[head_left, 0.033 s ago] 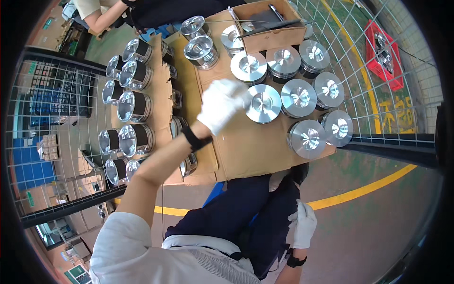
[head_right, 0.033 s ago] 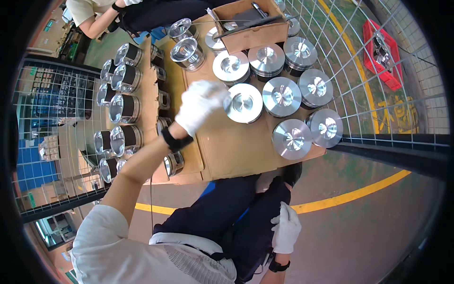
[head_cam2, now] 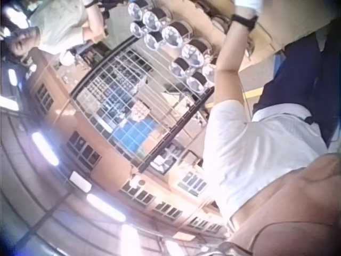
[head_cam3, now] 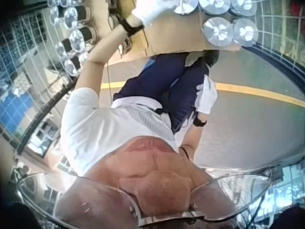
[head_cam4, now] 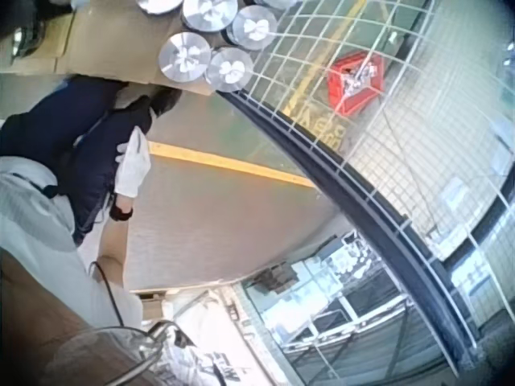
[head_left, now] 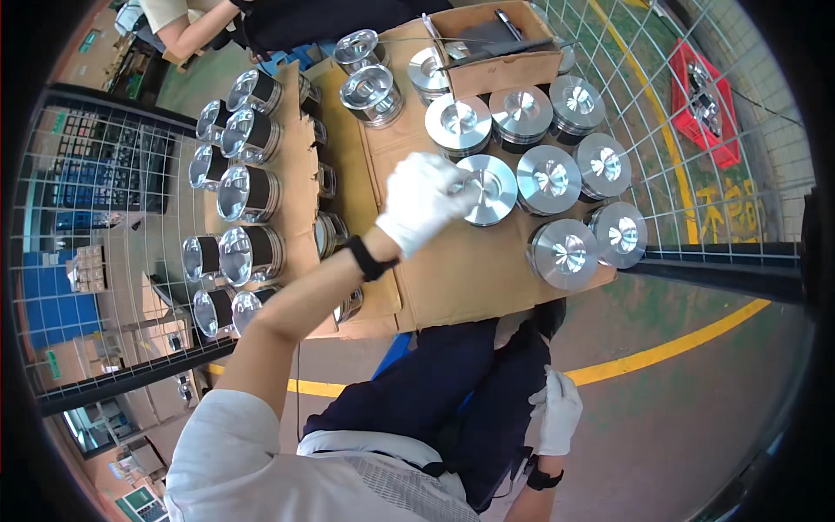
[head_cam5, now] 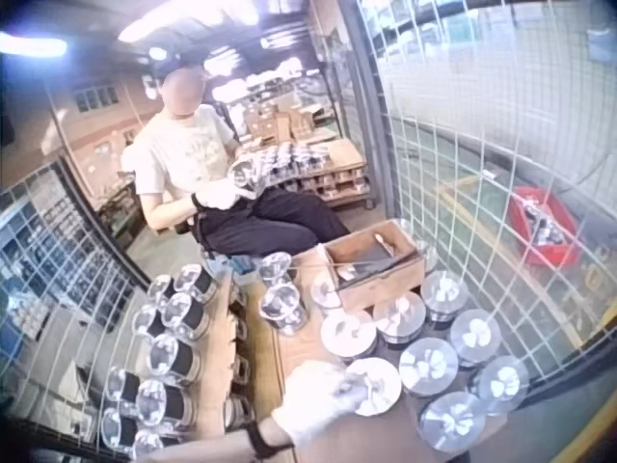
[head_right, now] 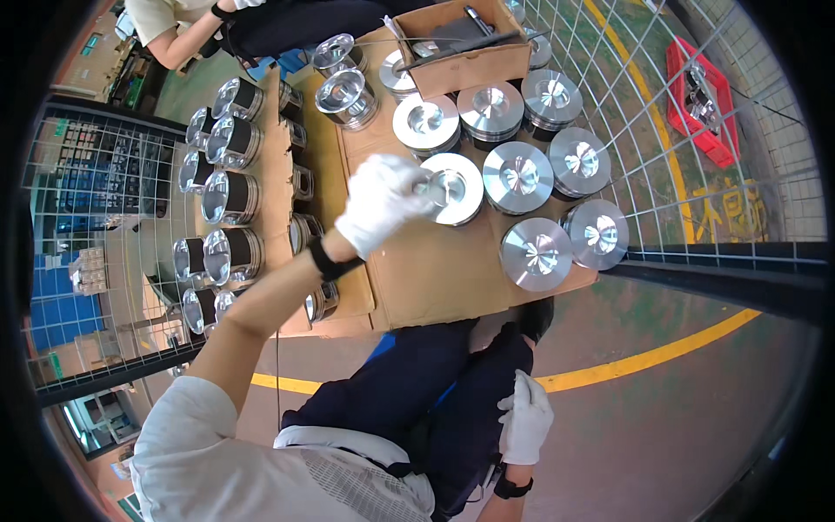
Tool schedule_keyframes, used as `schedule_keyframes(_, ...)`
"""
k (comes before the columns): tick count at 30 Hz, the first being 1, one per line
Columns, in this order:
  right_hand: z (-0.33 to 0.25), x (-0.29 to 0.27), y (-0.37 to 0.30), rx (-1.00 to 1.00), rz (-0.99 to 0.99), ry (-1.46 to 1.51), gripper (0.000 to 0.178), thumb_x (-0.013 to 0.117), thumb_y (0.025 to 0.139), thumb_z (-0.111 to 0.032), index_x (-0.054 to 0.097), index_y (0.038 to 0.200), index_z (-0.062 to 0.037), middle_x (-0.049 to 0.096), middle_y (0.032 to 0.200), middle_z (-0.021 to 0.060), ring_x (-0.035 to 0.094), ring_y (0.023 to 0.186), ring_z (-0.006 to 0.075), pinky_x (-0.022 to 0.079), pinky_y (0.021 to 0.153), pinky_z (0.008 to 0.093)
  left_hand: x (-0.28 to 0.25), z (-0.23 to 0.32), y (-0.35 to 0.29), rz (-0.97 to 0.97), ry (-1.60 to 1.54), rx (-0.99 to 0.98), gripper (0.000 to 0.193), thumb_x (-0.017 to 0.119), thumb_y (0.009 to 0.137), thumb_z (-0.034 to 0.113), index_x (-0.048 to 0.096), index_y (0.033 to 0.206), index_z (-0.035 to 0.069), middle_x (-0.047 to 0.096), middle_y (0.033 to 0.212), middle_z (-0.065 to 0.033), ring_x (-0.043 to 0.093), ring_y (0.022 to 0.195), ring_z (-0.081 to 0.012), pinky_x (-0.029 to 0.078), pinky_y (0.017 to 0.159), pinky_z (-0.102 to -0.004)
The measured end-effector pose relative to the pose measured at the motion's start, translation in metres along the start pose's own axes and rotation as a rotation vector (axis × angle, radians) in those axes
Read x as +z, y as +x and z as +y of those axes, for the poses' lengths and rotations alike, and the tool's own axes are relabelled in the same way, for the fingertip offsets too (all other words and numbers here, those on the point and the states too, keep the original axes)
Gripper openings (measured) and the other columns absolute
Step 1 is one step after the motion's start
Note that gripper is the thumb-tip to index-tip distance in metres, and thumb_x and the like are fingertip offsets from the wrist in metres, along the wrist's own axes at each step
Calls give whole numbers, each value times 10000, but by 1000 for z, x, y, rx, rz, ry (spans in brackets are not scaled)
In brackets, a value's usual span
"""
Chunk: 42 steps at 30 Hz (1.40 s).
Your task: Inspecting metal pistons and arranging them on a workbench in a quality control area.
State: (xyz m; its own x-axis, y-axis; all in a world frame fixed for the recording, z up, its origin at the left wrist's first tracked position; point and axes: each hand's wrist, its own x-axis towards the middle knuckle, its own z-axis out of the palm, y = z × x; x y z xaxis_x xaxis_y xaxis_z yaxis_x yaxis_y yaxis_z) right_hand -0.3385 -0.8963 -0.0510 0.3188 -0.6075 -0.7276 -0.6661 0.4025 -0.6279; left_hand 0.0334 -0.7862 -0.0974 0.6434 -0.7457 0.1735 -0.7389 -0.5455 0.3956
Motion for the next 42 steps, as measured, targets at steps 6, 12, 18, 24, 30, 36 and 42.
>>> schedule_keyframes(6,4,-11,-29,-156,62,-34,239,600,988,-177,706,1129,-16,648,741,45,599,591,77,435,518,207,43,32,-9,-126,280,97,478,805,694,377,692,1073,108,639,1078,-150,548,1089,-348,441,937,-464)
schedule_keyframes(12,10,-25,-60,-183,94,85,232,609,981,-178,708,1113,-15,663,789,55,622,599,106,471,562,240,31,40,-15,-181,233,-13,534,816,665,367,673,1041,16,625,1068,-191,545,1032,-397,466,893,-462)
schedule_keyframes(18,2,-16,-62,-188,-69,32,263,598,990,-236,695,1118,-28,688,802,91,642,623,137,494,540,271,-33,67,-93,-118,154,166,484,840,602,363,688,943,56,621,1042,-164,540,949,-384,463,836,-475)
schedule_keyframes(24,8,50,-41,-177,-488,331,454,545,1017,-375,601,1269,-2,715,1007,148,714,879,240,573,812,338,-117,110,-185,-28,-10,544,355,815,605,289,624,818,78,603,983,-117,543,991,-333,418,903,-454)
schedule_keyframes(30,47,92,-28,-859,-560,12,870,745,801,84,274,1521,-42,630,1267,185,584,1230,288,518,971,366,-139,127,-253,-93,-61,645,319,756,586,240,651,848,91,588,935,-89,539,1033,-300,427,950,-467)
schedule_keyframes(36,34,99,-75,-23,-687,667,555,425,1040,-458,491,1397,-38,612,1308,167,582,1214,277,472,1037,400,-130,137,-281,-84,-102,644,312,754,637,252,682,911,121,599,980,-43,548,1089,-269,428,967,-438)
schedule_keyframes(42,64,84,-81,-688,-565,274,509,412,1064,-213,288,1534,-64,559,1384,166,614,1181,268,478,1054,392,-141,143,-280,204,-328,507,319,714,819,216,659,1096,66,636,1080,-112,623,980,-309,479,820,-449)
